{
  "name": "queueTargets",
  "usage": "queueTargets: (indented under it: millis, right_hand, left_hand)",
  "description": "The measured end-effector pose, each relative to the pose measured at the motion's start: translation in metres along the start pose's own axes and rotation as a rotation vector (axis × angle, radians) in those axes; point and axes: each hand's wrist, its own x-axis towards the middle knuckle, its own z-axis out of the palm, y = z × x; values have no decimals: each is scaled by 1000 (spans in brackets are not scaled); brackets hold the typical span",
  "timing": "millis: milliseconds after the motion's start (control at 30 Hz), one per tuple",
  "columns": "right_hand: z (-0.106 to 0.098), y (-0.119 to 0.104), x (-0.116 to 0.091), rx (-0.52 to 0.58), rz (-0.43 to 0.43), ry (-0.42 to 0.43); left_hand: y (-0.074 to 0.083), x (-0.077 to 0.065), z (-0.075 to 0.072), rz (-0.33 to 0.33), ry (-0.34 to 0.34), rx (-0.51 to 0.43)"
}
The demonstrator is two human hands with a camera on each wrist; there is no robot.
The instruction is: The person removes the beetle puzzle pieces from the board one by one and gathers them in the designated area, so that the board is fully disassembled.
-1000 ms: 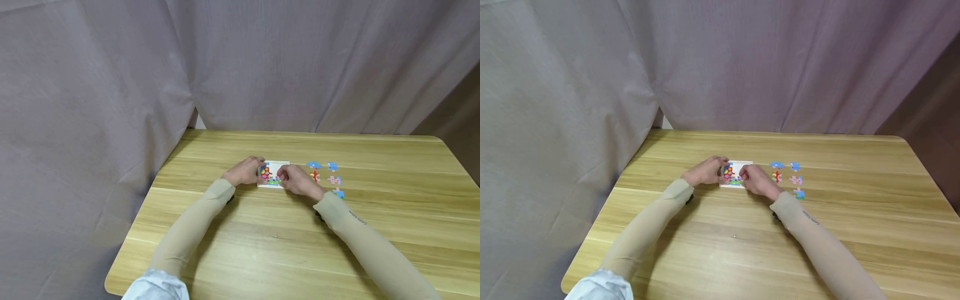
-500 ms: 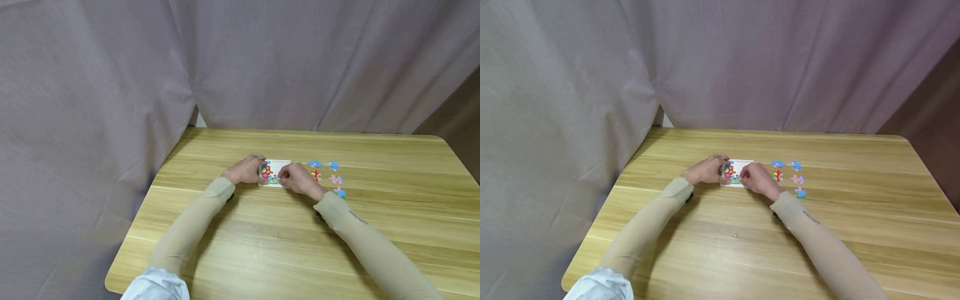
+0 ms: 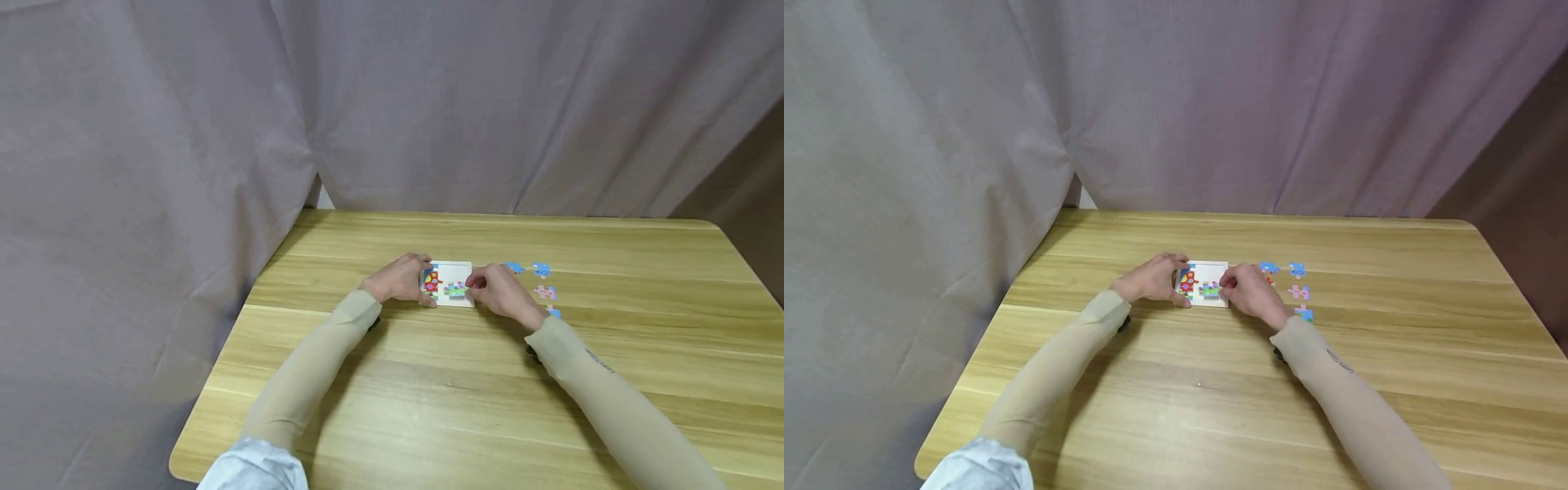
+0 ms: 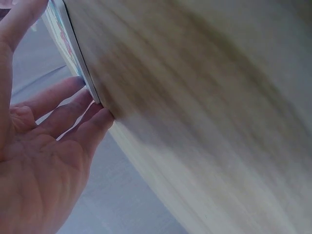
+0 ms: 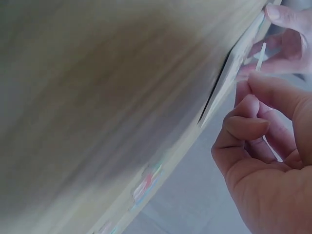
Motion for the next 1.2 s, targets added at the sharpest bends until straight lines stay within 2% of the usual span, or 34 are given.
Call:
queueTargets:
  millis: [167, 367, 733, 1200]
  right_hand:
    - [-9, 5, -9, 38, 37, 7]
    - [-17, 16, -21, 2, 32, 57]
    - [-37, 35, -46, -15, 73, 77]
    - [-43, 52, -66, -65, 50, 73]
  left_hand:
    - [-1, -1, 0, -8, -3, -1]
    - [-2, -3, -1, -19, -12, -9]
    - [-5, -5, -1, -19, -12, 2]
    - [-7, -4, -2, -10, -4, -6]
